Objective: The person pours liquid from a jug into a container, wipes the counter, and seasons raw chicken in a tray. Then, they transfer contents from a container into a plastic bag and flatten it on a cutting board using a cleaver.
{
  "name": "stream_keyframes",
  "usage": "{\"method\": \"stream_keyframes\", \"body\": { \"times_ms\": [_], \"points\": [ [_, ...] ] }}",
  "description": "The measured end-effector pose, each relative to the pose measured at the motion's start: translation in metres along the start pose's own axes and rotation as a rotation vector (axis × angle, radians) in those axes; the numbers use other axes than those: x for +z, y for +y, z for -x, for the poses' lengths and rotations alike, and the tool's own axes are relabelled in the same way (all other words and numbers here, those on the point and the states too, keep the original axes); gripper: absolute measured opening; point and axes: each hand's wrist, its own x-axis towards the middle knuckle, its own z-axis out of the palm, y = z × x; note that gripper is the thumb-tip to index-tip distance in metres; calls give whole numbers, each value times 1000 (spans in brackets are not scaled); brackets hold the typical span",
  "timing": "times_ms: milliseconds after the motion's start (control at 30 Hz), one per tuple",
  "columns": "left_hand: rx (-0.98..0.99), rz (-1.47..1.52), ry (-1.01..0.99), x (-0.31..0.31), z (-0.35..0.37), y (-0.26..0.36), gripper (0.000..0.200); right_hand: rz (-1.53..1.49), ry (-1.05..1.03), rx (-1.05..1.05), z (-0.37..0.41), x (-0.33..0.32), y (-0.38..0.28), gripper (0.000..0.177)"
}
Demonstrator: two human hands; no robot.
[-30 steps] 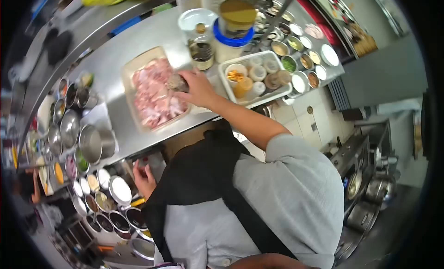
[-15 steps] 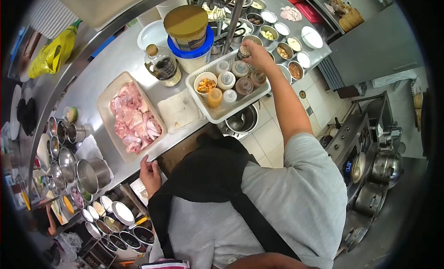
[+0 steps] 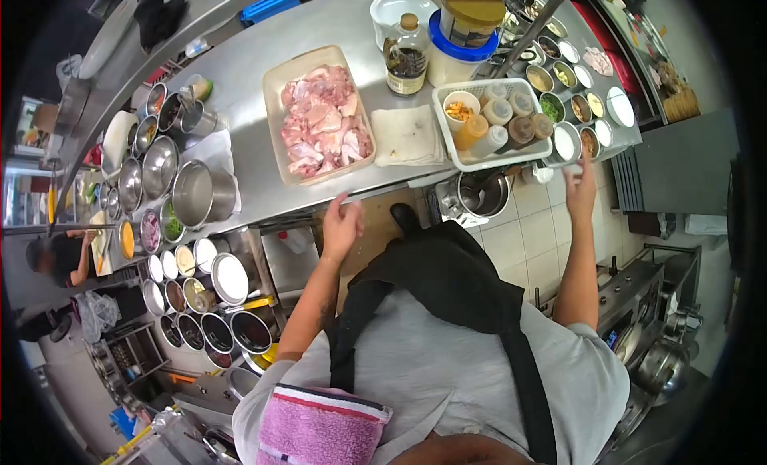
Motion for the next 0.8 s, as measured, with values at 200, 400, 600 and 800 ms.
{"method": "stream_keyframes", "body": {
  "times_ms": [200,400,600,800],
  "points": [
    [-202,820,150,18,-55,51,60,303,-324,65,161,2,55,90],
    [-129,775,345,22,-136,39,35,263,-400,151,263,-30,127,101],
    [373,-74,125,97,-180,-11,44,286,-388,337,256,-54,177,102],
    [704,-1253,347,198,-128,-22,61,134,-293,321,220,-97,250,99]
  ]
}}
